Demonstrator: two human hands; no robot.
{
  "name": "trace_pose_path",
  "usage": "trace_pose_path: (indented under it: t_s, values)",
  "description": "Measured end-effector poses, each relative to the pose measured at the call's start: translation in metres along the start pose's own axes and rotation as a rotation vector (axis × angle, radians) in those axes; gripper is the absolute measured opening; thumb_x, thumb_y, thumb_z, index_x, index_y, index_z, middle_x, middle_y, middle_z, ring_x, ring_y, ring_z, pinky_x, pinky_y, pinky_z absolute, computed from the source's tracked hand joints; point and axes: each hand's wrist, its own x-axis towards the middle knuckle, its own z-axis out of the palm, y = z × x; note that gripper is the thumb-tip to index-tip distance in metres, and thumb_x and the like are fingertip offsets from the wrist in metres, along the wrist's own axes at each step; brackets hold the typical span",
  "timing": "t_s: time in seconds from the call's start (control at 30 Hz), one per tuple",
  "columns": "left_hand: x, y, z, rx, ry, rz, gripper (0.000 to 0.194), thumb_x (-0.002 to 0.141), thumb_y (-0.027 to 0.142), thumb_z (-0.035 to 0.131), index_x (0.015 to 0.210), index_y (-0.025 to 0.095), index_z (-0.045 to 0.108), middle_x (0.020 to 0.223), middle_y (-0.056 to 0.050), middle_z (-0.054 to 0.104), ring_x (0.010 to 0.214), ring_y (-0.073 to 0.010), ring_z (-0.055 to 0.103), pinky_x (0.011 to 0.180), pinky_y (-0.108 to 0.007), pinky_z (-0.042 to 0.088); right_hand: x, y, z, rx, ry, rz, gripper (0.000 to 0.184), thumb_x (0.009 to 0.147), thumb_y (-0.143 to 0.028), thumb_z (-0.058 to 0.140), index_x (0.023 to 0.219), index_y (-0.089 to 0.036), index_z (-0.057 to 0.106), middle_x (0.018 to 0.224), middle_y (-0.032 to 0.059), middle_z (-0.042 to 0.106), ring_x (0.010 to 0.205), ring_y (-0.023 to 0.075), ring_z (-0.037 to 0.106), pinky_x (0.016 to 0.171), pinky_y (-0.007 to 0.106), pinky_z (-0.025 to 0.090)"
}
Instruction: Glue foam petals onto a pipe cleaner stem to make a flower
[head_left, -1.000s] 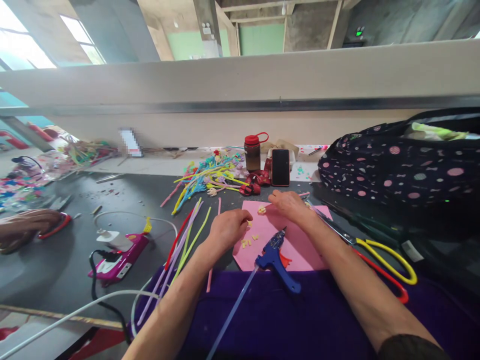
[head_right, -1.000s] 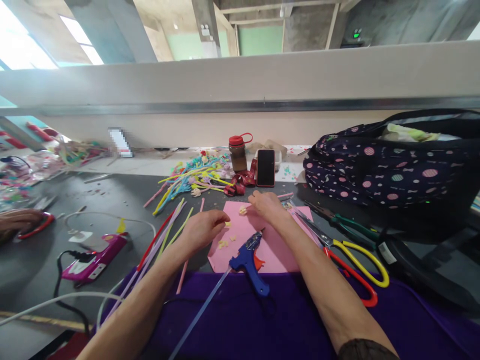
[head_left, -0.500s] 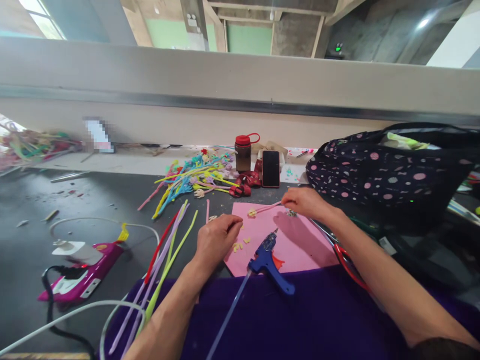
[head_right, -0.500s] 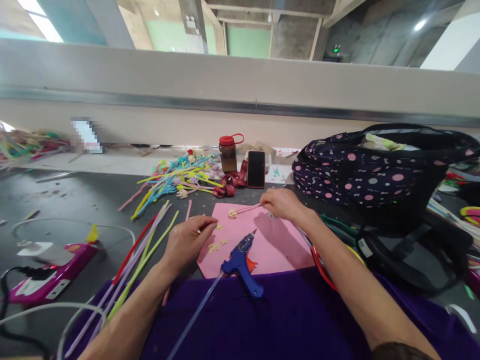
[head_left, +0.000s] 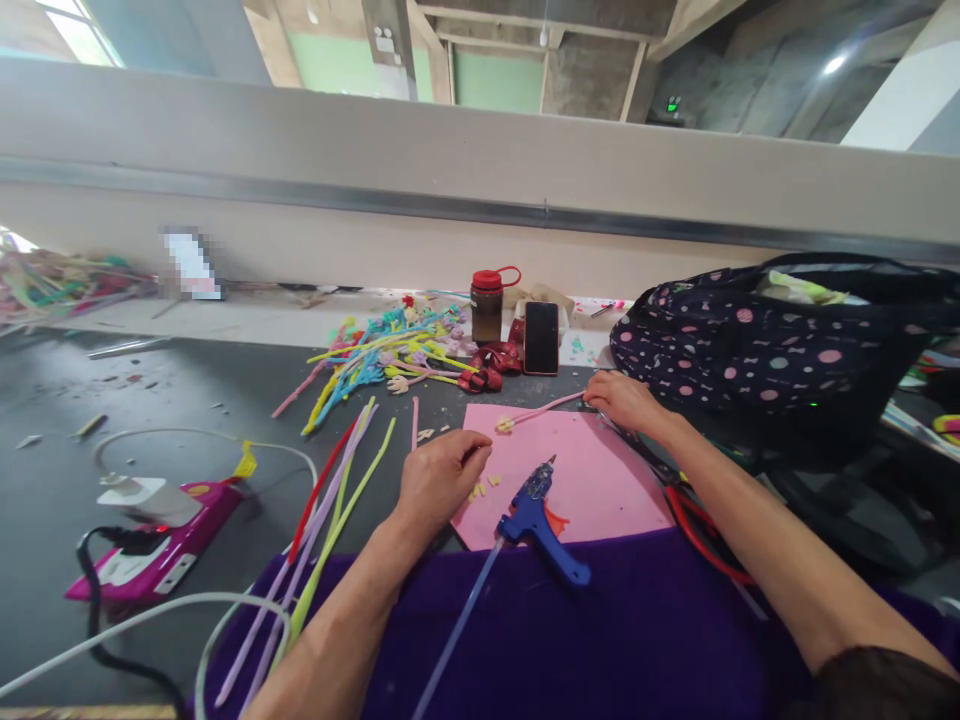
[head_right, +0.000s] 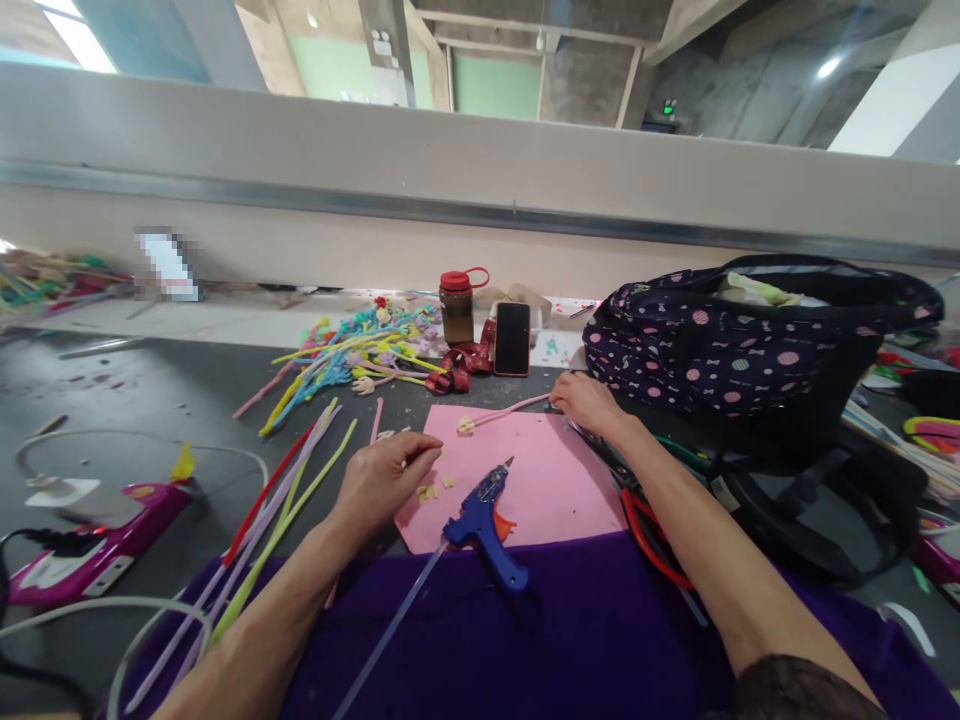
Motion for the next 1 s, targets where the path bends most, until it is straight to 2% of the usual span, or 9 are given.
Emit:
trace_pose_path:
  t_s: [0.17, 0.3, 0.43, 0.5, 0.63, 0.7, 0.87, 1.0]
  values:
    - [0.000, 0.002, -0.004, -0.012, 0.014, -0.005, 0.021, 0.082, 0.032, 0.045, 0.086, 0.026, 0.065, 0.086, 0.003, 0.070, 0.080, -0.0128, 0.063, 0.069, -0.023, 0.042, 0.000, 0.012, -0.005, 0.026, 0.072, 0.087, 0.023, 0.085, -0.020, 0.045, 0.095, -0.020, 0.065, 0.102, 0.0032, 0.061, 0.087, 0.0130, 0.056, 0.074, 0.021, 0.040]
    - [-0.001, 0.002, -0.004, -0.029, 0.013, -0.005, 0.021, 0.082, 0.032, 0.046, 0.086, 0.025, 0.065, 0.087, 0.003, 0.070, 0.081, -0.0133, 0.063, 0.069, -0.023, 0.042, -0.006, -0.004, -0.006, 0.017, 0.108, 0.122, 0.028, 0.086, -0.021, 0.039, 0.100, -0.016, 0.063, 0.102, 0.0070, 0.061, 0.089, 0.0157, 0.057, 0.075, 0.024, 0.040]
    - [-0.001, 0.001, -0.004, -0.035, 0.018, 0.000, 0.022, 0.082, 0.033, 0.046, 0.086, 0.025, 0.065, 0.089, 0.001, 0.070, 0.083, -0.0150, 0.063, 0.068, -0.024, 0.042, -0.005, -0.030, 0.005, 0.039, -0.012, 0.010, 0.017, 0.079, -0.024, 0.051, 0.085, -0.026, 0.067, 0.093, -0.0020, 0.066, 0.084, 0.0129, 0.059, 0.070, 0.019, 0.040]
    - [-0.001, 0.001, -0.003, -0.036, 0.022, 0.003, 0.021, 0.081, 0.032, 0.046, 0.085, 0.024, 0.065, 0.087, 0.001, 0.070, 0.081, -0.0153, 0.063, 0.067, -0.024, 0.042, 0.000, -0.034, 0.008, 0.036, -0.055, 0.001, 0.014, 0.077, -0.024, 0.054, 0.081, -0.027, 0.068, 0.090, -0.0028, 0.067, 0.081, 0.0131, 0.060, 0.067, 0.018, 0.040]
    - [0.001, -0.001, -0.003, -0.043, 0.026, -0.008, 0.020, 0.081, 0.031, 0.047, 0.084, 0.024, 0.066, 0.085, 0.001, 0.070, 0.079, -0.0150, 0.063, 0.068, -0.024, 0.042, 0.005, -0.017, -0.001, -0.008, -0.011, 0.133, 0.025, 0.083, -0.021, 0.043, 0.093, -0.021, 0.066, 0.099, 0.0043, 0.066, 0.083, 0.0169, 0.060, 0.067, 0.022, 0.039]
    - [0.001, -0.001, -0.004, -0.049, 0.025, -0.005, 0.020, 0.081, 0.030, 0.048, 0.084, 0.023, 0.066, 0.086, 0.001, 0.070, 0.079, -0.0151, 0.063, 0.068, -0.024, 0.042, 0.000, -0.005, -0.011, -0.017, 0.008, 0.187, 0.027, 0.084, -0.022, 0.040, 0.099, -0.022, 0.063, 0.099, 0.0032, 0.066, 0.086, 0.0164, 0.059, 0.068, 0.022, 0.039]
    - [0.000, 0.000, -0.005, -0.067, 0.034, 0.012, 0.019, 0.081, 0.030, 0.048, 0.084, 0.023, 0.066, 0.085, 0.000, 0.070, 0.079, -0.0151, 0.063, 0.069, -0.023, 0.042, -0.022, 0.004, -0.021, -0.048, -0.052, 0.254, 0.019, 0.078, -0.027, 0.049, 0.084, -0.026, 0.067, 0.083, -0.0025, 0.068, 0.074, 0.0141, 0.060, 0.059, 0.020, 0.037]
    - [-0.001, -0.001, -0.003, -0.069, 0.029, 0.022, 0.019, 0.080, 0.031, 0.049, 0.084, 0.023, 0.066, 0.085, 0.000, 0.070, 0.079, -0.0154, 0.063, 0.068, -0.023, 0.042, -0.026, 0.008, -0.015, -0.127, -0.021, 0.382, 0.023, 0.079, -0.022, 0.045, 0.086, -0.023, 0.067, 0.091, 0.0043, 0.066, 0.079, 0.0188, 0.058, 0.062, 0.025, 0.038]
